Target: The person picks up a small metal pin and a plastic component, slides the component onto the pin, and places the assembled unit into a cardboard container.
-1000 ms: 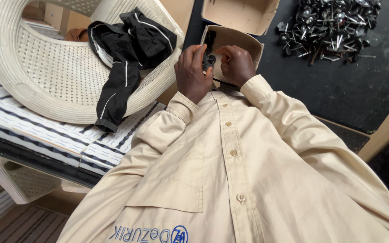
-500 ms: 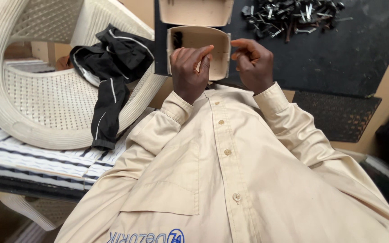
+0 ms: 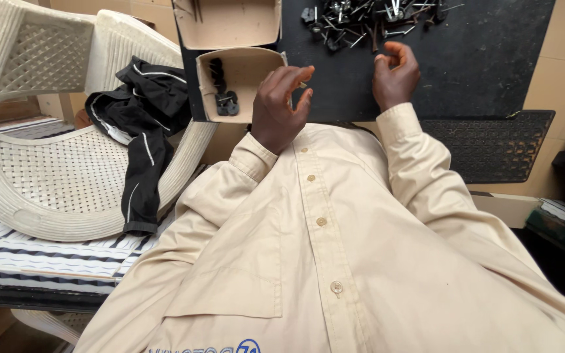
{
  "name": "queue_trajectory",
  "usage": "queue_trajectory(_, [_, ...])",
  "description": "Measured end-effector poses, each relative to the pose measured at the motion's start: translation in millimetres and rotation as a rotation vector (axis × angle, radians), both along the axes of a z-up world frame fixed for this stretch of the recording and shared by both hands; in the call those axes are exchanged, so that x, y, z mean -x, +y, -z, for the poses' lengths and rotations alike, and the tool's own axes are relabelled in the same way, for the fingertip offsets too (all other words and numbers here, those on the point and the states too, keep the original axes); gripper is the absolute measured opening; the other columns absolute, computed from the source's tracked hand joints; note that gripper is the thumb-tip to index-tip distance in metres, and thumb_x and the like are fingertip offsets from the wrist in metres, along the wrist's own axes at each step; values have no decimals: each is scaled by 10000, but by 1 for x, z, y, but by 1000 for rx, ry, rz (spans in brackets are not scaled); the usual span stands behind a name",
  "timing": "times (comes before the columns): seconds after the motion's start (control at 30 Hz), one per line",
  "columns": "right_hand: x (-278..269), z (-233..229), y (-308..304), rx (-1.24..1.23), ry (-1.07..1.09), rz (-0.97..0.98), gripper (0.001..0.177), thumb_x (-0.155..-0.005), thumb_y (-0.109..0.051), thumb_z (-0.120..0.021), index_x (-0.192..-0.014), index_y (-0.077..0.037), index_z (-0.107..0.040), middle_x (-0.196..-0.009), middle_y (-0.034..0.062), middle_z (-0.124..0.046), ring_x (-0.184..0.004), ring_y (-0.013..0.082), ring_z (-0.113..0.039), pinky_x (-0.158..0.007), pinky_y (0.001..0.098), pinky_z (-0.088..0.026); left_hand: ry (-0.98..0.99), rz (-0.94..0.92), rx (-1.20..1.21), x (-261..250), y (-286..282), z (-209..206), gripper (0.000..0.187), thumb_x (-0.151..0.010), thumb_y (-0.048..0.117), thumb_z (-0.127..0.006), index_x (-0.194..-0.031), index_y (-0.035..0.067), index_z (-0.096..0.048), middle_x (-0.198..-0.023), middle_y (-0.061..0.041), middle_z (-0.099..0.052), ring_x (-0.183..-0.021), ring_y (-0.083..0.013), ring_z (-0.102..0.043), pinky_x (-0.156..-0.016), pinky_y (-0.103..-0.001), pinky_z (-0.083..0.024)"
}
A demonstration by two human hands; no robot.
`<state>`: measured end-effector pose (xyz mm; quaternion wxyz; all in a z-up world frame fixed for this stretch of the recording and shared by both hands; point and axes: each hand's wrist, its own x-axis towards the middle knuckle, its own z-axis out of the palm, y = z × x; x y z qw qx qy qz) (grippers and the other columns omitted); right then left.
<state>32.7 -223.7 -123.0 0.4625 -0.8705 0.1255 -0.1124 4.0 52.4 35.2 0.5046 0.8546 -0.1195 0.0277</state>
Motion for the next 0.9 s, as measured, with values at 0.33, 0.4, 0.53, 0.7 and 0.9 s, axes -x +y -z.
queue_trajectory(0.33, [-35,6,-24,227,239,-86,293,-910,-99,-751,-1200,-67,-732,-811,79,-764,-712,187,-743,-687,362,-586,18,-3,-15,5,-25,4,295,-856,16,-761,-1149,26,-723,-1095,-108,-719,-970,-267,-718,-892,-385,-562])
queue_trajectory(0.4, [-33,6,-22,298,234,-83,202,-890,-115,-792,-1088,-81,-770,-839,97,-777,-737,210,-753,-693,380,-600,37,-12,-1,6,-26,4,284,-864,12,-752,-1146,25,-719,-1098,-112,-725,-964,-260,-728,-884,-375,-572])
queue_trajectory(0.53, [-26,-3,-19,288,351,-92,168,-889,-140,-792,-1055,-116,-781,-834,71,-776,-708,169,-744,-674,369,-594,44,-42,-7,9,-27,6,283,-863,11,-753,-1144,21,-722,-1084,-118,-729,-950,-262,-728,-876,-381,-569])
queue_trajectory(0.7, [-3,-37,-8,235,246,-237,186,-898,-120,-842,-1050,-38,-773,-844,101,-701,-663,177,-607,-583,359,-525,105,-74,60,10,-28,11,256,-905,9,-726,-1161,22,-713,-1081,-112,-724,-960,-218,-739,-855,-321,-615])
queue_trajectory(0.9, [5,-80,24,-425,179,-518,161,-1002,-119,-814,-1038,9,-723,-1007,68,-711,-870,87,-659,-785,242,-578,142,-104,42,10,-31,4,312,-900,21,-737,-1211,20,-703,-1050,-117,-730,-900,-218,-737,-809,-327,-596])
